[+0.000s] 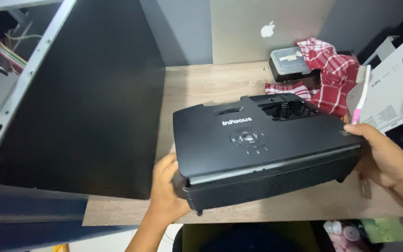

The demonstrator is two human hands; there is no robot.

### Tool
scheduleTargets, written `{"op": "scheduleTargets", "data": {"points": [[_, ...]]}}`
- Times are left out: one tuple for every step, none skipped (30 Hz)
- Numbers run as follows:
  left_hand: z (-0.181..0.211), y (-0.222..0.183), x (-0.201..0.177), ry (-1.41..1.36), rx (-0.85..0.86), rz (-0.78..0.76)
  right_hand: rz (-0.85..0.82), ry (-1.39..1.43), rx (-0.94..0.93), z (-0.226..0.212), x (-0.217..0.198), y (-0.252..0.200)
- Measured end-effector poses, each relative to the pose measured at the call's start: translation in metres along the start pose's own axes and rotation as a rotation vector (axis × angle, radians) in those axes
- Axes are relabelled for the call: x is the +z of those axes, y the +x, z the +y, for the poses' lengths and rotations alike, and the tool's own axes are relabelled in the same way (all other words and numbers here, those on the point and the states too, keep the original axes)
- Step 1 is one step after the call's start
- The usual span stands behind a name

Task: Disassembling a projector case and cleaning the components using a screwdriver, toothbrush, and cloth.

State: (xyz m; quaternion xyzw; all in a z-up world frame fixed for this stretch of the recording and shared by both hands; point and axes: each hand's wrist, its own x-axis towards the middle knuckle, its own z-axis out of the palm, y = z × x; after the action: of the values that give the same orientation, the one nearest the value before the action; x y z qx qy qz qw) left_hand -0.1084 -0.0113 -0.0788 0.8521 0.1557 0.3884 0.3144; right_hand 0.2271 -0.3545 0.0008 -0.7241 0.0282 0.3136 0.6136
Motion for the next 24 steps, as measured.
{"op": "scheduleTargets", "data": {"points": [[0.014,0.016,0.0,-0.065,0.09,-0.044,0.014,0.004,-0.014,0.001,0.0,-0.002],[0.028,0.033,-0.001,-0.126,0.182,-0.086,0.023,0.01,-0.03,0.002,0.002,-0.003],[0.033,0.035,-0.002,-0.124,0.176,-0.086,0.02,0.007,-0.025,0.0,0.007,-0.009],[0.037,0.044,0.0,-0.17,0.26,-0.051,0.008,0.014,-0.006,-0.005,0.011,-0.014],[0.042,0.052,0.003,-0.216,0.343,-0.017,-0.004,0.02,0.013,-0.011,0.014,-0.019],[0.042,0.055,0.004,-0.217,0.353,-0.017,0.0,0.027,0.006,-0.016,0.015,-0.019],[0.042,0.057,0.006,-0.296,0.351,-0.013,-0.002,0.028,0.007,-0.02,0.017,-0.019],[0.042,0.056,0.005,-0.372,0.339,-0.015,-0.007,0.028,0.018,-0.022,0.019,-0.021],[0.045,0.048,0.006,-0.372,0.342,-0.02,-0.005,0.033,0.019,-0.019,0.014,-0.02],[0.047,0.043,0.006,-0.393,0.174,-0.076,0.018,0.035,0.026,-0.019,0.011,-0.016],[0.049,0.038,0.006,-0.412,0.005,-0.132,0.041,0.038,0.033,-0.02,0.007,-0.012],[0.065,0.034,-0.005,-0.408,0.012,-0.129,0.037,0.041,0.026,-0.024,0.008,-0.017],[0.08,0.031,-0.016,-0.335,-0.116,-0.185,0.058,0.004,0.071,-0.028,0.009,-0.022],[0.096,0.029,-0.026,-0.265,-0.245,-0.242,0.081,-0.033,0.118,-0.033,0.008,-0.027],[0.103,0.035,-0.03,-0.264,-0.239,-0.24,0.081,-0.03,0.112,-0.049,0.021,-0.046],[0.11,0.042,-0.034,-0.253,-0.299,-0.233,0.095,-0.004,0.253,-0.066,0.033,-0.064],[0.117,0.048,-0.037,-0.242,-0.359,-0.226,0.101,0.019,0.394,-0.082,0.046,-0.082],[0.123,0.05,-0.039,-0.242,-0.365,-0.228,0.102,0.016,0.4,-0.081,0.04,-0.077],[0.129,0.052,-0.042,-0.224,-0.468,-0.227,0.117,-0.065,0.368,-0.079,0.034,-0.071],[0.135,0.054,-0.045,-0.205,-0.568,-0.228,0.132,-0.143,0.335,-0.076,0.029,-0.066],[0.139,0.057,-0.047,-0.205,-0.572,-0.232,0.146,-0.219,0.3,-0.073,0.023,-0.062],[0.143,0.061,-0.049,-0.185,-0.665,-0.228,0.157,-0.292,0.256,-0.072,0.018,-0.056],[0.148,0.064,-0.052,-0.165,-0.758,-0.224,0.168,-0.363,0.21,-0.071,0.012,-0.051],[0.149,0.067,-0.056,-0.165,-0.758,-0.223,0.168,-0.363,0.209,-0.064,0.002,-0.045]]}}
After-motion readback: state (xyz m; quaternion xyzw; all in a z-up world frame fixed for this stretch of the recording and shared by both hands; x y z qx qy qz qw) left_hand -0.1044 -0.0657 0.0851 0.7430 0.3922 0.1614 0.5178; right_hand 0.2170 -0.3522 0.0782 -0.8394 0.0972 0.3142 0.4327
